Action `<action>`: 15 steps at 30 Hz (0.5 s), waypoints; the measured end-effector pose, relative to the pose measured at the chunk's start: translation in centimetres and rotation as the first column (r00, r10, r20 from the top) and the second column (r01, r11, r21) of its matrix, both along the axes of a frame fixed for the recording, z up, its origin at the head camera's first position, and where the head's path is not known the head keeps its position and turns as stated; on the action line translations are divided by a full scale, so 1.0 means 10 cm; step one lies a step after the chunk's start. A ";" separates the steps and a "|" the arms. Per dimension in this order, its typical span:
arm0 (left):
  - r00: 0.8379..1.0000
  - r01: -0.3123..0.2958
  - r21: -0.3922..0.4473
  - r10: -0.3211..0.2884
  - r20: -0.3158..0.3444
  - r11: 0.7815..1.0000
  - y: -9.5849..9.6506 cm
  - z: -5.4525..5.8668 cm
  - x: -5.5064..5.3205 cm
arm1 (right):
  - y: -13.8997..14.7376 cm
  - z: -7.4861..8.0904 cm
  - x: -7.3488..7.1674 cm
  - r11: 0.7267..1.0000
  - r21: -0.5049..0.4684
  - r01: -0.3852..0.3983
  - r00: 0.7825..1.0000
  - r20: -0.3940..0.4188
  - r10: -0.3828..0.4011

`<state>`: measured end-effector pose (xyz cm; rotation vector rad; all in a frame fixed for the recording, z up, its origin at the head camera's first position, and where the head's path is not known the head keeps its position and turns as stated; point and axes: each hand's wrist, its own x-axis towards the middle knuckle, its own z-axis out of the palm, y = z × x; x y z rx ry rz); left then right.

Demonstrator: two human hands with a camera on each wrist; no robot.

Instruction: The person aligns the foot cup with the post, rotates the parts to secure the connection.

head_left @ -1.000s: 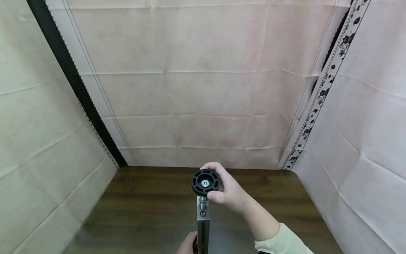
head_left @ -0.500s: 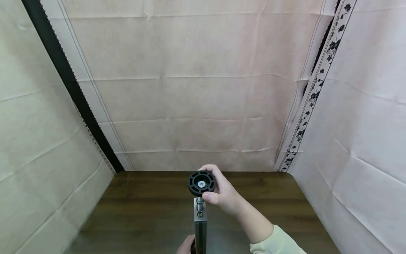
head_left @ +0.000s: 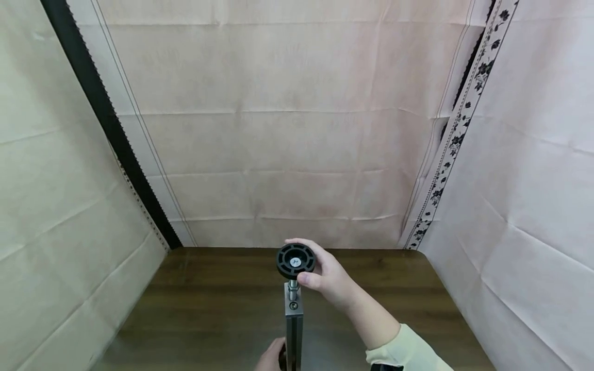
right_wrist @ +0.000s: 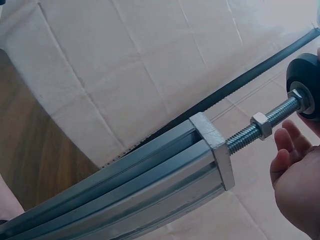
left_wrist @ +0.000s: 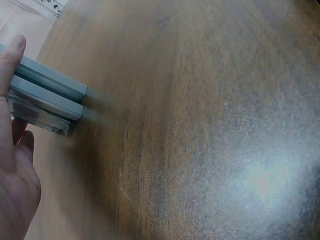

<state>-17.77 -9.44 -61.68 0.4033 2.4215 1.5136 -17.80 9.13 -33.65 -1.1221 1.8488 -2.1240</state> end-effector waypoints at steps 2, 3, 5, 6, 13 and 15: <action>1.000 0.002 0.003 -0.002 -0.001 1.000 -0.01 -0.02 0.00 | 0.00 -0.01 -0.01 1.000 0.007 0.012 1.000 -0.001 -0.012; 1.000 0.003 0.003 -0.003 -0.007 1.000 -0.02 -0.04 0.00 | -0.01 -0.02 -0.01 1.000 0.004 0.017 1.000 -0.009 -0.017; 0.999 0.009 -0.002 -0.009 -0.037 1.000 -0.03 -0.07 0.00 | -0.02 -0.04 -0.02 1.000 -0.014 0.015 1.000 -0.020 -0.015; 0.999 0.010 -0.007 -0.010 -0.051 1.000 -0.03 -0.08 0.00 | -0.03 -0.05 -0.02 1.000 -0.022 0.012 1.000 -0.024 -0.013; 0.994 -0.033 -0.037 0.029 -0.110 0.999 -0.01 -0.08 0.03 | -0.06 -0.05 0.03 0.999 -0.034 0.014 1.000 -0.008 -0.014; 0.991 -0.039 -0.042 0.033 -0.130 0.998 -0.01 -0.08 0.03 | -0.07 -0.05 0.05 0.999 -0.023 0.042 0.999 -0.003 -0.042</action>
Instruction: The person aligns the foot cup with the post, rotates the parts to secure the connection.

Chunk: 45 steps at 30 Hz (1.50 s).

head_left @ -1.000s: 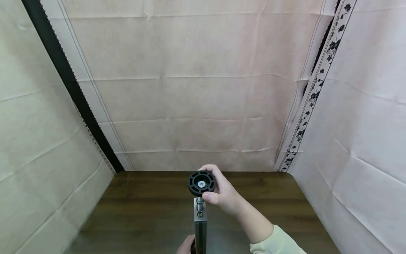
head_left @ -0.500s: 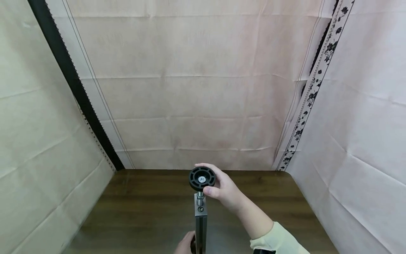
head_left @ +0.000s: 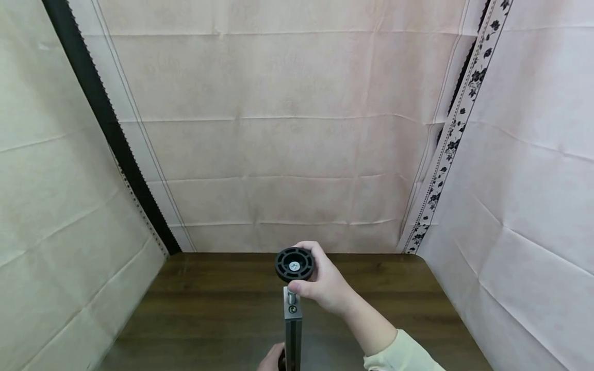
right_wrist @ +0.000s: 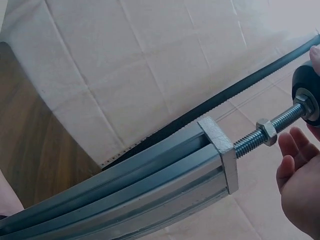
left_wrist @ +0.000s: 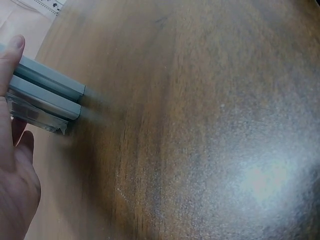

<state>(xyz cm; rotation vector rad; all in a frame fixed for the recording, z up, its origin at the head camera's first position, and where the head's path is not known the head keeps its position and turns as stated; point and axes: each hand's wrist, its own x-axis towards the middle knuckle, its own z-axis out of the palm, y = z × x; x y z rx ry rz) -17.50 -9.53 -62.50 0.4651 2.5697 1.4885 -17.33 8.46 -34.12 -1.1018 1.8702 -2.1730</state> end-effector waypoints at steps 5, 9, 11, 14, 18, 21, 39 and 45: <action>0.999 0.009 -0.002 -0.010 -0.031 1.000 -0.02 -0.04 0.02 | -0.02 -0.02 0.05 0.995 0.051 0.089 0.996 0.004 -0.089; 0.999 0.021 0.021 -0.020 -0.046 1.000 -0.04 -0.07 0.03 | -0.02 -0.05 0.07 0.984 0.082 0.160 0.986 -0.066 -0.155; 0.999 0.028 0.041 -0.027 -0.032 0.999 -0.04 -0.07 0.04 | -0.01 -0.07 0.06 0.982 0.075 0.176 0.978 -0.125 -0.165; 0.999 0.040 0.046 -0.040 -0.006 0.998 -0.04 -0.05 0.03 | 0.02 -0.09 0.03 0.986 0.042 0.160 0.968 -0.201 -0.149; 0.998 0.056 0.024 -0.056 0.004 0.998 -0.05 -0.01 -0.01 | 0.08 -0.07 -0.01 0.996 -0.011 0.088 0.967 -0.240 -0.088; 0.997 0.077 0.017 -0.077 -0.008 0.997 -0.04 0.02 -0.06 | 0.13 -0.03 -0.06 0.999 -0.042 0.025 0.969 -0.246 -0.034; 0.999 0.040 0.024 -0.041 0.022 0.999 -0.01 0.02 -0.02 | 0.18 0.12 -0.31 0.915 0.083 -0.395 0.907 -0.125 0.403; 0.997 0.063 0.028 -0.064 0.034 0.998 -0.05 0.01 -0.01 | 0.15 0.11 -0.34 0.912 0.081 -0.403 0.907 -0.100 0.410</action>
